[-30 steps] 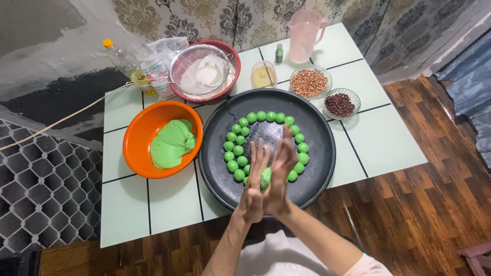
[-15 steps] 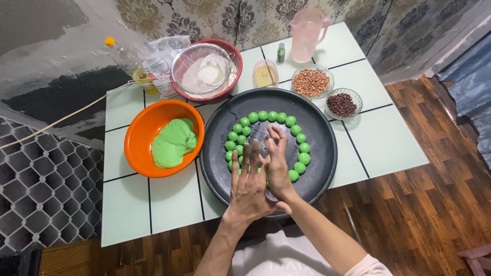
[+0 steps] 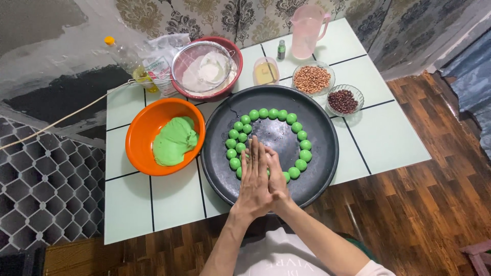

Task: Filling small pieces of green dough with beans and rolling them into uniform balls to be arranged on a tray.

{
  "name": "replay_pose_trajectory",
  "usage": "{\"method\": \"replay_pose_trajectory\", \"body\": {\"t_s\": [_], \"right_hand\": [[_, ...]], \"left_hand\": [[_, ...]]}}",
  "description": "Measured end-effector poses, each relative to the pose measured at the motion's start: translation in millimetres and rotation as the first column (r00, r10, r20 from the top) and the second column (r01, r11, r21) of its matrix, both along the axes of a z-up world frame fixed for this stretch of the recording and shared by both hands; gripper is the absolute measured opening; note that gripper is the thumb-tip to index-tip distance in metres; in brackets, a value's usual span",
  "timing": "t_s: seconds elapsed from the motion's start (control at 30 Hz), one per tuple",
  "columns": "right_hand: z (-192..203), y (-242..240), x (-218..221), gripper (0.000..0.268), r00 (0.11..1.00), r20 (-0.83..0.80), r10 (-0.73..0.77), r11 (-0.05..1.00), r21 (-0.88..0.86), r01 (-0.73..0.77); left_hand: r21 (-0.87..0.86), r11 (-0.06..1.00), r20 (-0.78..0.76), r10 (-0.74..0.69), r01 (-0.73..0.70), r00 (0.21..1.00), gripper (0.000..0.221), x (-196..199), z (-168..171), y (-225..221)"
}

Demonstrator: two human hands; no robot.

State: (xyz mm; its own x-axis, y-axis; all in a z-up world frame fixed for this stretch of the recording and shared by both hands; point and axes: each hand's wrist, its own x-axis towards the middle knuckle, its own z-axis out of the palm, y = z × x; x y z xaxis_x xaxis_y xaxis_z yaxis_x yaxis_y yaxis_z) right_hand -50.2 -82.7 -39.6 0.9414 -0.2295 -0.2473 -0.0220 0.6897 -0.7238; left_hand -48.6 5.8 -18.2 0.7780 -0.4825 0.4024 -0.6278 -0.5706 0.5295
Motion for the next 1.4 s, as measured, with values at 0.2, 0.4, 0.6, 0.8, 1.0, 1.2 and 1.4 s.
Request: {"method": "replay_pose_trajectory", "body": {"t_s": [0.2, 0.4, 0.6, 0.8, 1.0, 1.2, 1.4], "right_hand": [[18.5, -13.1, 6.0, 0.025, 0.995, -0.082, -0.061, 0.957, 0.279, 0.081], [12.4, 0.9, 4.7, 0.034, 0.978, 0.207, -0.013, 1.0, 0.02, 0.009], [7.7, 3.5, -14.7, 0.05, 0.966, 0.258, -0.002, 1.0, -0.002, 0.003], [14.4, -15.0, -8.9, 0.071, 0.971, 0.239, -0.002, 0.969, -0.239, 0.06], [29.0, -46.3, -8.1, 0.064, 0.933, 0.205, 0.296, 0.618, -0.786, -0.023], [-6.3, -87.4, 12.7, 0.05, 0.968, 0.249, -0.026, 0.744, -0.642, 0.185], [48.6, -32.6, -44.1, 0.074, 0.843, 0.221, 0.49, 0.828, -0.421, -0.371]], "left_hand": [[-0.541, 0.839, -0.129, -0.016, -0.057, 0.992, 0.093, -4.0, -7.1, 11.1], [-0.796, 0.595, -0.373, -0.332, -0.115, 0.866, 0.091, 0.1, -27.1, -3.2], [-0.872, 0.46, -0.356, -0.364, -0.166, 0.861, 0.095, -5.9, 6.2, -7.9], [-0.754, 0.644, -0.381, -0.269, -0.129, 0.885, 0.106, -14.9, 14.0, -8.1], [-0.207, 0.978, 0.084, -0.013, 0.031, 0.996, 0.093, -16.2, 23.0, -5.7], [-0.402, 0.902, -0.159, 0.104, -0.16, 0.982, 0.053, -10.8, 27.1, 6.2], [-0.752, 0.473, -0.535, -0.03, -0.459, 0.844, 0.059, 15.2, 11.4, -13.9]]}}
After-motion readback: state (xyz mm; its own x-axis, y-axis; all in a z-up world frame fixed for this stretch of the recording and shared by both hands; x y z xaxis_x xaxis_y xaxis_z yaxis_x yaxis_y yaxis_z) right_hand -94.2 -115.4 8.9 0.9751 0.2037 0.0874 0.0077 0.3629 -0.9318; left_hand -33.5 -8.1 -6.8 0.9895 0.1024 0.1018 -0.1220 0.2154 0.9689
